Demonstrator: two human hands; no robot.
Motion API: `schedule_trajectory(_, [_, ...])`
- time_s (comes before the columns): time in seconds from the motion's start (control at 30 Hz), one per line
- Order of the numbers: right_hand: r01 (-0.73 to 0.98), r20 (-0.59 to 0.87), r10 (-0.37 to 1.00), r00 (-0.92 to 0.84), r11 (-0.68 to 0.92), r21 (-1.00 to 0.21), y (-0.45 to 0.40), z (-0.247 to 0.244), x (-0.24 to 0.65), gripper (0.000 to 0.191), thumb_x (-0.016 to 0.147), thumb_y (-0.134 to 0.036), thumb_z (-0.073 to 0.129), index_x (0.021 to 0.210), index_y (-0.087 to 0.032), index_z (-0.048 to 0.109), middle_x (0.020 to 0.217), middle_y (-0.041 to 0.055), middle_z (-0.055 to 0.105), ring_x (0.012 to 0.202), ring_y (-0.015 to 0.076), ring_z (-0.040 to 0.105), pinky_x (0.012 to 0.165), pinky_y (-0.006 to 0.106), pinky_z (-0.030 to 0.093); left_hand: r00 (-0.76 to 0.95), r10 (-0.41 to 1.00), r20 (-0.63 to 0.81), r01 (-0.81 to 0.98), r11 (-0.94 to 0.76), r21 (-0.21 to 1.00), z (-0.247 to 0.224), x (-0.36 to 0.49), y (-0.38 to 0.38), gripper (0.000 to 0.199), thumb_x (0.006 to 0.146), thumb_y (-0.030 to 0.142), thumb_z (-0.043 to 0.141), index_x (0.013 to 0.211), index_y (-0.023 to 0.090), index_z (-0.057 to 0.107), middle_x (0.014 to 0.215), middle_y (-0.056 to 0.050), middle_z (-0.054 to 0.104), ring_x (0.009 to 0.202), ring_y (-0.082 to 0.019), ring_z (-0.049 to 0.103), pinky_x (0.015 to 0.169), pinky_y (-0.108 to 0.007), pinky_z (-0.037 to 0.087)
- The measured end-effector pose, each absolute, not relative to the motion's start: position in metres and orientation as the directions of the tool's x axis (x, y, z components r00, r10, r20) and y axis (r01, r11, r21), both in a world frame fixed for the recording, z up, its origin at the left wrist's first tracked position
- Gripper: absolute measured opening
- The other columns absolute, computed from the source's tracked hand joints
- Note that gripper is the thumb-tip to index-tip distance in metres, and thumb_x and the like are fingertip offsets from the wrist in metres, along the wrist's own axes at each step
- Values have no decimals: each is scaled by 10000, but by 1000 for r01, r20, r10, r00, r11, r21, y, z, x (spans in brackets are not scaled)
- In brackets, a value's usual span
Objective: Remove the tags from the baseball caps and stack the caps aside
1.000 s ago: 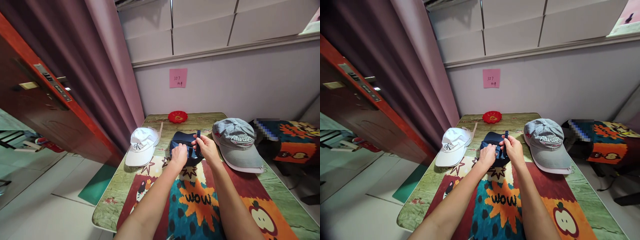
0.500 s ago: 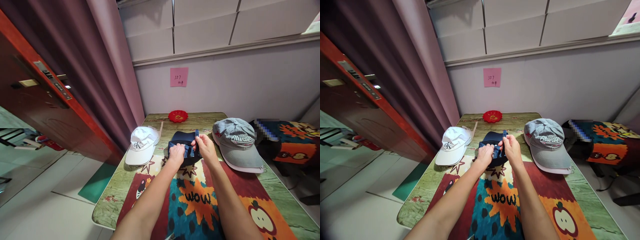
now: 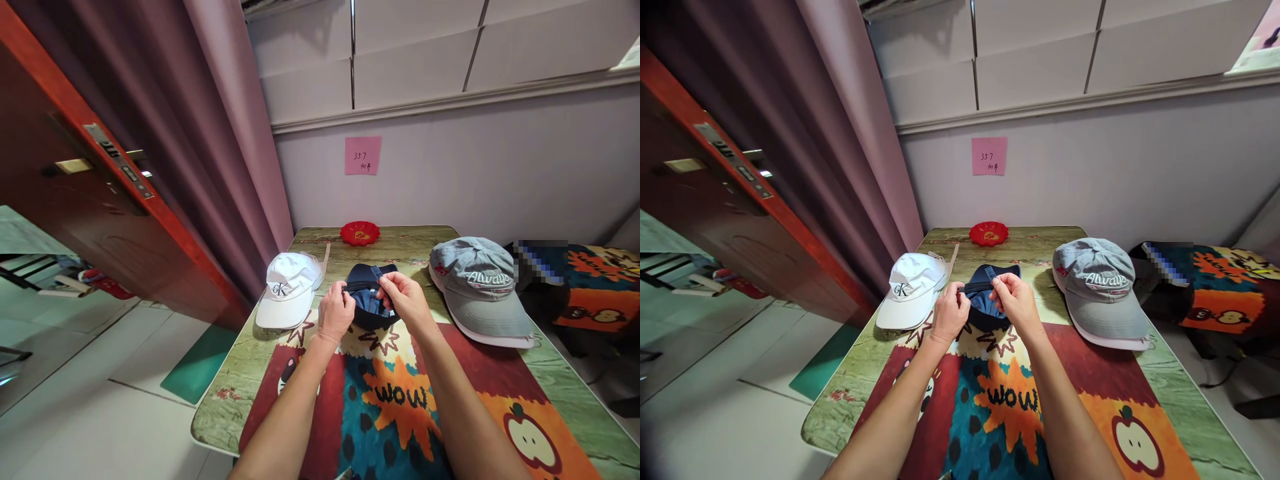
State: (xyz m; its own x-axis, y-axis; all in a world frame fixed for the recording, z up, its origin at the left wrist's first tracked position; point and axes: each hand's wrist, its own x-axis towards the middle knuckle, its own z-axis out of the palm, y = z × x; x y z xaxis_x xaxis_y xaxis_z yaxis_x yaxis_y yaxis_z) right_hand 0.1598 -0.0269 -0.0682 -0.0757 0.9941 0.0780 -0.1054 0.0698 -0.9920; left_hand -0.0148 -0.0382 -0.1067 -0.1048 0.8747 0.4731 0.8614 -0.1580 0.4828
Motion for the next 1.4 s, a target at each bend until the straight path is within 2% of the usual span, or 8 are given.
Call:
schedule_trajectory(0.2, [-19,75,978,-197,72,-997,-33,-69,154,448,784,-644,678,815,-202,613,647,15,672,481,120,527,463,236,418,-268,951,157,125,-128,984,-88,-8,-43,234,809,275,631,983,142,711,672,-1,648,511,-103,556,492,-217,460])
schedule_trajectory(0.33, [0,101,975,-199,103,-995,-33,-68,153,438,811,-645,650,822,-208,621,642,10,663,473,120,502,459,240,393,-262,965,27,-215,-86,973,-72,-8,-47,294,710,352,762,882,115,736,642,1,638,504,-79,538,476,-189,435])
schedule_trajectory(0.63, [-152,134,975,-179,107,-983,-45,-48,153,440,789,-618,706,840,-186,637,559,-35,541,447,87,384,420,222,271,-345,938,12,-338,-137,931,-46,-10,-62,305,637,355,843,819,128,750,762,-38,721,672,-126,653,624,-237,547])
schedule_trajectory(0.9, [19,238,960,-145,243,-970,-42,-70,134,412,808,-586,692,798,-174,692,644,21,638,545,130,515,499,242,394,-270,955,-124,-475,-20,880,-65,-7,-71,393,604,335,856,892,110,711,780,-53,721,695,-149,687,708,-299,579])
schedule_trajectory(1.03, [114,237,961,-142,254,-960,-41,-80,127,401,857,-590,629,776,-198,649,610,15,633,538,144,534,512,250,401,-331,942,-61,-303,-44,952,-76,-11,-70,287,711,337,762,884,122,681,783,-42,692,673,-143,662,701,-307,568])
schedule_trajectory(1.13, [63,200,975,-98,206,-976,-39,-80,131,416,882,-625,575,801,-217,590,618,12,640,483,137,502,480,254,376,-381,918,111,121,-70,990,-76,-15,-69,150,827,270,624,906,153,678,825,-45,688,706,-152,642,711,-302,547])
schedule_trajectory(1.27, [-5,203,976,-76,204,-979,-37,-73,141,436,854,-654,597,798,-222,569,623,8,639,465,130,474,470,258,361,-57,958,282,803,-123,583,-68,-8,-63,174,850,146,594,964,206,711,1064,-84,696,1049,-229,631,955,-345,489])
schedule_trajectory(1.4, [-42,211,975,-62,209,-977,-38,-65,147,431,833,-648,624,794,-222,566,599,-4,623,459,126,461,465,259,358,193,980,-46,949,-175,264,-70,21,-46,304,860,116,578,1127,207,691,1154,-124,678,1011,-256,667,902,-356,499])
